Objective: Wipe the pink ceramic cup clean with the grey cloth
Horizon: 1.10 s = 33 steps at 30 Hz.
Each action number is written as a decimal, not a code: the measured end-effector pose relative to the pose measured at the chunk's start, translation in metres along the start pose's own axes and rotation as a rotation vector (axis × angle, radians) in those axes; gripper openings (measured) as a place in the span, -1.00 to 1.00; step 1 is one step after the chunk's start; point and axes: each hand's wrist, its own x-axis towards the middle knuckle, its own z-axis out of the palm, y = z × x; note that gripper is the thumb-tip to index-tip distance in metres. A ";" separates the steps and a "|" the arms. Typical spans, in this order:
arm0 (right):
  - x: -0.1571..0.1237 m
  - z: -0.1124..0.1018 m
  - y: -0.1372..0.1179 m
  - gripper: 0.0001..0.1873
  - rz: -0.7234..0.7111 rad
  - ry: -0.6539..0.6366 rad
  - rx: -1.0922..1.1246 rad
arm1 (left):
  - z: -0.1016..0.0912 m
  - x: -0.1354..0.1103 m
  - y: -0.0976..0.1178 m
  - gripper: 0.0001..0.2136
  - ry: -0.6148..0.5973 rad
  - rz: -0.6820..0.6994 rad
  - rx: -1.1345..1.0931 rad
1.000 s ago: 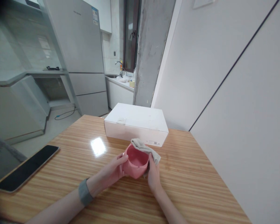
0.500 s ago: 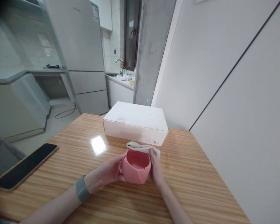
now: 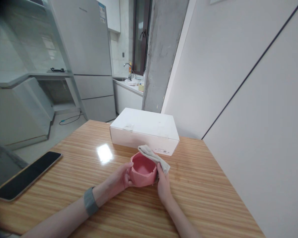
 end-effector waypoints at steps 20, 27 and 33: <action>0.004 0.000 0.008 -0.58 0.006 0.005 0.043 | -0.005 0.003 0.012 -0.53 -0.034 -0.079 0.171; 0.003 0.001 0.006 -0.55 0.050 -0.006 0.048 | -0.008 0.007 0.013 -0.54 -0.097 -0.094 0.132; 0.001 0.004 0.000 -0.56 0.051 0.008 0.057 | -0.008 0.008 0.012 -0.52 -0.064 -0.127 0.111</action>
